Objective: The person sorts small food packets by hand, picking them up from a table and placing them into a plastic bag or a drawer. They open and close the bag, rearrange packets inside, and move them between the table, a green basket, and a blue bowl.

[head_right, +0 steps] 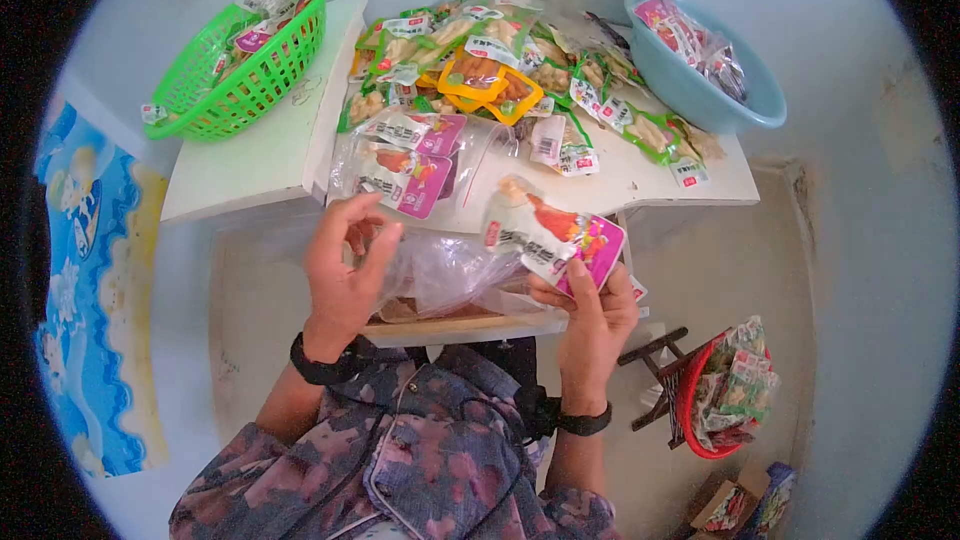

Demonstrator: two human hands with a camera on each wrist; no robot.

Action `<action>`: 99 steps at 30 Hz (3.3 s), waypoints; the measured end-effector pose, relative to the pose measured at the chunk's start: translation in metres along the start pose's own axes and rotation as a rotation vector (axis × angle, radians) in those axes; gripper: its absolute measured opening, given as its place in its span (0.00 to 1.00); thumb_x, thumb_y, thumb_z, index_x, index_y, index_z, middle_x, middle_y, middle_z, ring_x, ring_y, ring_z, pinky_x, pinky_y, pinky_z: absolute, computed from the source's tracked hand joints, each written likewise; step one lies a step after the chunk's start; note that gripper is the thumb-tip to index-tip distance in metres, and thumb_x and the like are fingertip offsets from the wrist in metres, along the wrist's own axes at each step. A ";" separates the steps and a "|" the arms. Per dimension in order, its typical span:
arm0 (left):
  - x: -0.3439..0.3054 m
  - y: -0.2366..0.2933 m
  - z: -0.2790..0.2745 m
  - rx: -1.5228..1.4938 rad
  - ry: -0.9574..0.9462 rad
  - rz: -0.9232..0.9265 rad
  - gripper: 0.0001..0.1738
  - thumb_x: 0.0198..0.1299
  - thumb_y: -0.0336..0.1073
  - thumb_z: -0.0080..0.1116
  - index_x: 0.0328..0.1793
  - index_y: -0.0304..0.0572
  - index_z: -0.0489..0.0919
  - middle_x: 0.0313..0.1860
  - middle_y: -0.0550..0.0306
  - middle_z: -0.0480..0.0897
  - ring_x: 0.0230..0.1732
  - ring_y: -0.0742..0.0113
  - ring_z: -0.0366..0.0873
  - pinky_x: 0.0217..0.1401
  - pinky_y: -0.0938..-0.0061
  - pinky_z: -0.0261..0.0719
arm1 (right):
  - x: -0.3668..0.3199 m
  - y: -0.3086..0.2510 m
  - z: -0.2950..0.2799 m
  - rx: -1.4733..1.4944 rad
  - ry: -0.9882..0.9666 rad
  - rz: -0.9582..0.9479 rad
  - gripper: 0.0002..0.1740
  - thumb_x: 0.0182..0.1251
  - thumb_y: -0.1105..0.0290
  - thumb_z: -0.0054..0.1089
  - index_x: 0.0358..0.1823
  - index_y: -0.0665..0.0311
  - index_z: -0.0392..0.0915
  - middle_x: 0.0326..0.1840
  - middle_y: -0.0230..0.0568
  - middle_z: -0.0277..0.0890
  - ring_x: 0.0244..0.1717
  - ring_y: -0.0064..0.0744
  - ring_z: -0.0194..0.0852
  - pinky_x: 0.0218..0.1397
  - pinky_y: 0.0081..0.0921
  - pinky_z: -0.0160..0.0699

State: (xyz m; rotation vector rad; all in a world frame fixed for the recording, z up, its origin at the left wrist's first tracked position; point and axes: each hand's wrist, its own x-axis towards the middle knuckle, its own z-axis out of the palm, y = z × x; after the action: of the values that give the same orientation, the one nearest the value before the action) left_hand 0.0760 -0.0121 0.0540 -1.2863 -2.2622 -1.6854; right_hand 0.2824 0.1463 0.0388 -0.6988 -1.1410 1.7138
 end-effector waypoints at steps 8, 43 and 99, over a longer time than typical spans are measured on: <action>0.040 0.023 0.044 0.487 0.058 0.349 0.25 0.53 0.41 0.78 0.54 0.42 0.81 0.43 0.53 0.77 0.48 0.50 0.76 0.50 0.58 0.76 | 0.019 0.006 0.010 0.044 0.067 0.008 0.08 0.77 0.75 0.61 0.53 0.68 0.80 0.42 0.40 0.86 0.29 0.27 0.87 0.23 0.16 0.76; 0.041 0.021 0.047 0.163 0.071 0.340 0.04 0.63 0.29 0.65 0.40 0.43 0.80 0.34 0.53 0.76 0.27 0.51 0.80 0.26 0.59 0.76 | 0.070 0.040 0.103 -0.143 -0.590 0.359 0.12 0.75 0.75 0.57 0.55 0.67 0.83 0.45 0.35 0.85 0.40 0.20 0.80 0.35 0.18 0.76; 0.034 -0.053 -0.006 0.078 -0.007 -0.034 0.60 0.53 0.43 0.80 0.87 0.35 0.56 0.80 0.34 0.67 0.79 0.43 0.68 0.80 0.56 0.67 | 0.101 0.018 0.116 -0.469 -0.675 0.092 0.21 0.71 0.75 0.67 0.63 0.74 0.79 0.54 0.40 0.87 0.49 0.24 0.84 0.52 0.22 0.82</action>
State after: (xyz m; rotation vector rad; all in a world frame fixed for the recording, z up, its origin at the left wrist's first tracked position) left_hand 0.0176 -0.0009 0.0321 -1.2464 -2.3421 -1.5878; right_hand 0.1385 0.1919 0.0733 -0.4477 -2.0498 1.8312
